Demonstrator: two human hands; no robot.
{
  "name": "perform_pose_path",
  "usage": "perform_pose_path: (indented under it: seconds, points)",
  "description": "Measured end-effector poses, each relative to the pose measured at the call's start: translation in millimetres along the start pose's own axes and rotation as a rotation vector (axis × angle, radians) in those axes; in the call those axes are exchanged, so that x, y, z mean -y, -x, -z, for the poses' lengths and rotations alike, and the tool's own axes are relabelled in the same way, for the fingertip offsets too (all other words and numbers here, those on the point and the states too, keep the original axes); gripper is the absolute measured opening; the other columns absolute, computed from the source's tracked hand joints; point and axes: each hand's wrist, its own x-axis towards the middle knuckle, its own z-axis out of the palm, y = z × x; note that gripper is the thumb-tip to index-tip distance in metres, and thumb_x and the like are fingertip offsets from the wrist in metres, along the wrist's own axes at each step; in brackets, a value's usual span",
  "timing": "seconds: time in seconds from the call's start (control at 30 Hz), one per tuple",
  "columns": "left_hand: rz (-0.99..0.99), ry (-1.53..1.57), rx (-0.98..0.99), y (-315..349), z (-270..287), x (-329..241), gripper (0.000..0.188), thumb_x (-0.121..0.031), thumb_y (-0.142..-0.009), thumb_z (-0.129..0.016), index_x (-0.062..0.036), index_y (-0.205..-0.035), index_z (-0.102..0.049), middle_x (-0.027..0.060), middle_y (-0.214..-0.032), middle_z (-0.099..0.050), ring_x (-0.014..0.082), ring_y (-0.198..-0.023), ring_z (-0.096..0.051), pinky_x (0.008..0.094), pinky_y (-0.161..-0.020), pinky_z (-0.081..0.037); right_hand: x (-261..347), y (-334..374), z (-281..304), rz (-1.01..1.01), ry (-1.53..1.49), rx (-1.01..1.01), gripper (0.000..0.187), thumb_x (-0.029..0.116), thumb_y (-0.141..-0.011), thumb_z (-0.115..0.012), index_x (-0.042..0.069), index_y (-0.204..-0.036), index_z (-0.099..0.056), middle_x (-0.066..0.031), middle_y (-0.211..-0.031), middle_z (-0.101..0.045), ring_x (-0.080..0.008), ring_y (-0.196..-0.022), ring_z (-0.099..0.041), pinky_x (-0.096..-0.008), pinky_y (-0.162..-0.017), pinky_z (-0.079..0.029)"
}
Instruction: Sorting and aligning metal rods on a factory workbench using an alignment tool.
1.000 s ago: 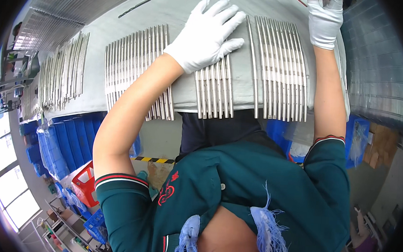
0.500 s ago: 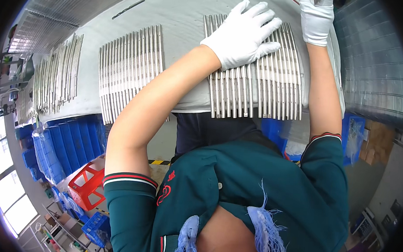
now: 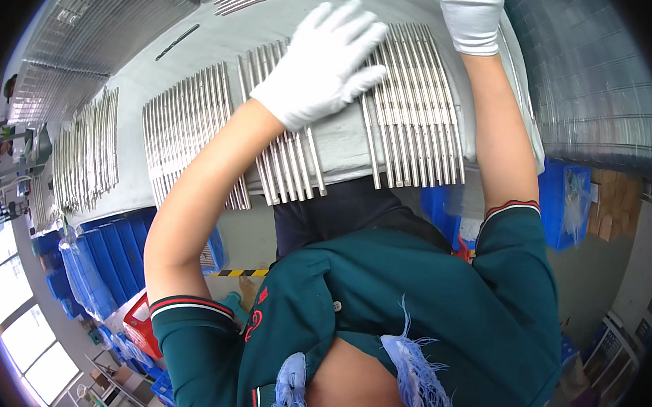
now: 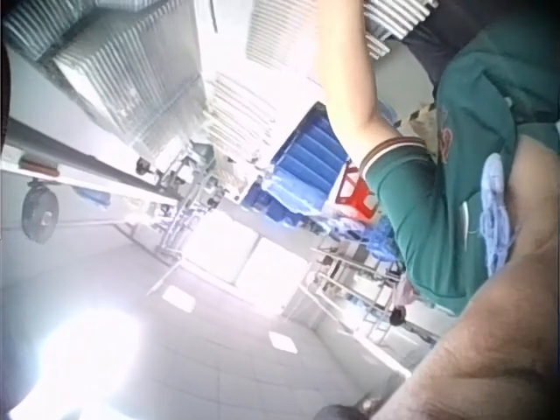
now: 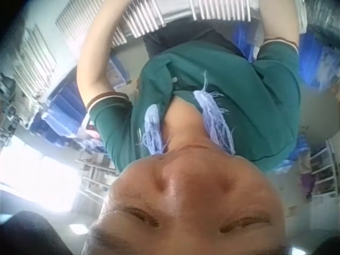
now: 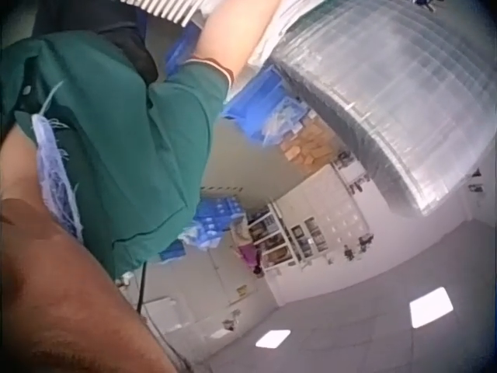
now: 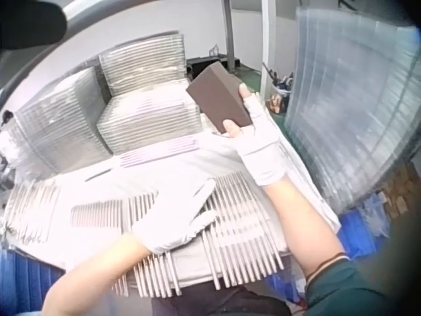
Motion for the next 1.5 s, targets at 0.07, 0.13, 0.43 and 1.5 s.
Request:
perform_pose_path:
  seconds: [0.07,0.13,0.43,1.5]
  points:
    - [-0.079,0.049,-0.073,-22,-17,-16,0.055,-0.045,-0.098,-0.055,-0.0013,-0.131,-0.058,0.0189,-0.134,-0.058,0.0360,-0.136,-0.047,0.0530,-0.115,-0.031,-1,0,-2,0.120,0.155,-0.023,0.068,0.001,-0.091,-0.069,0.006,-0.153,-0.042,-0.0184,-0.139,-0.055,-0.0206,-0.104,-0.064,-0.0287,-0.089,-0.053]
    - [-0.060,0.135,-0.104,-46,-34,-29,0.055,-0.045,-0.097,-0.056,-0.0015,-0.131,-0.058,0.0187,-0.134,-0.058,0.0366,-0.135,-0.047,0.0533,-0.115,-0.032,2,0,3,0.060,0.116,-0.023,0.068,0.003,-0.091,-0.070,0.007,-0.153,-0.043,-0.0173,-0.139,-0.056,-0.0214,-0.108,-0.063,-0.0295,-0.092,-0.052]
    - [-0.043,0.165,-0.201,-68,-56,-40,0.069,-0.059,-0.096,-0.048,-0.0029,-0.135,-0.056,0.0204,-0.135,-0.055,0.0380,-0.136,-0.045,0.0599,-0.112,-0.032,9,-8,10,0.189,0.262,-0.120,0.067,0.007,-0.090,-0.074,0.008,-0.151,-0.047,-0.0146,-0.134,-0.062,-0.0223,-0.113,-0.062,-0.0299,-0.097,-0.049]
    - [0.002,0.008,0.146,-16,-22,-18,0.069,-0.058,-0.101,-0.040,-0.0084,-0.150,-0.045,0.0232,-0.153,-0.041,0.0398,-0.146,-0.034,0.0547,-0.121,-0.023,-4,0,-1,0.041,-0.124,0.023,0.069,-0.001,-0.090,-0.069,0.006,-0.153,-0.042,-0.0148,-0.141,-0.053,-0.0190,-0.108,-0.061,-0.0254,-0.086,-0.053]
